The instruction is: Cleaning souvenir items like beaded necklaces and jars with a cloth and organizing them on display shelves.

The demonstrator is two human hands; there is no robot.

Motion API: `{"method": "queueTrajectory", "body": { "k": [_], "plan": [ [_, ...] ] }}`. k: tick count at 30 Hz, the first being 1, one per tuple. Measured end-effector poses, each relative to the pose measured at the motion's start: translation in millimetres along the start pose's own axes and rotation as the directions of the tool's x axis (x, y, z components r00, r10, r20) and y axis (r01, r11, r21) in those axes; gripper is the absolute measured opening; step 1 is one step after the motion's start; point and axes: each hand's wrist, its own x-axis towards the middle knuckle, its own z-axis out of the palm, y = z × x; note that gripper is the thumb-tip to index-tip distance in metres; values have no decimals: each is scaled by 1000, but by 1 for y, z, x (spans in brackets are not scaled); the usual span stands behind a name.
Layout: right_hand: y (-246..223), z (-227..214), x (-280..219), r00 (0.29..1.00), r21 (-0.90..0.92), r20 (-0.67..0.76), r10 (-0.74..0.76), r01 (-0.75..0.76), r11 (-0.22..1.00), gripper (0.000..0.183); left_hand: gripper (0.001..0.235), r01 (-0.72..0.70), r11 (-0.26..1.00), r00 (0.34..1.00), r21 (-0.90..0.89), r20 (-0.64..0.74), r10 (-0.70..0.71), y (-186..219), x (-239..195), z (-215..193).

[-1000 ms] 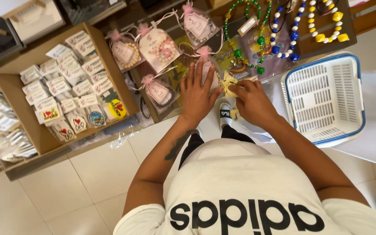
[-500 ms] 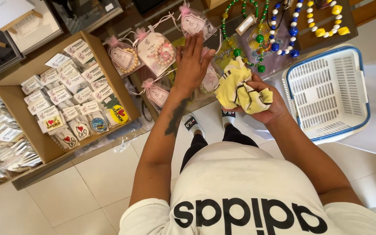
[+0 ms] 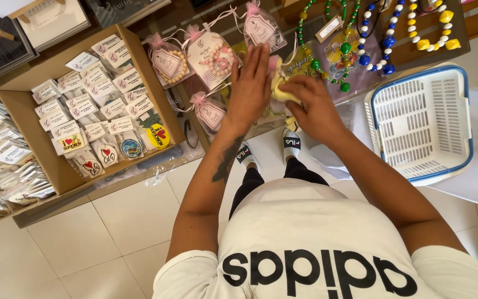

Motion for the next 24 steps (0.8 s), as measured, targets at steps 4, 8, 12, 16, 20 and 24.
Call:
{"method": "queueTrajectory", "body": {
  "k": [4,8,12,16,20,24],
  "plan": [
    [-15,-2,3,996,12,-91,-3,4,1000,39,70,26,998,1000,59,13,-27,10,-30,-10],
    [16,8,-1,986,-127,-89,-138,126,984,46,74,91,996,996,21,-13,-91,10,-73,-20],
    [-3,1,6,958,-85,-203,-204,190,978,44,68,230,965,968,125,-136,-213,2,-108,-19],
    [6,18,15,951,-155,-134,-280,259,953,46,62,256,951,957,175,-187,-224,-24,-125,13],
    [-6,28,17,958,-182,-122,-261,237,954,46,63,103,991,985,90,-149,-89,-32,-125,15],
    [-44,44,11,948,-77,-90,-305,299,951,54,67,39,998,958,-50,-284,-51,-23,-128,2]
  ]
}}
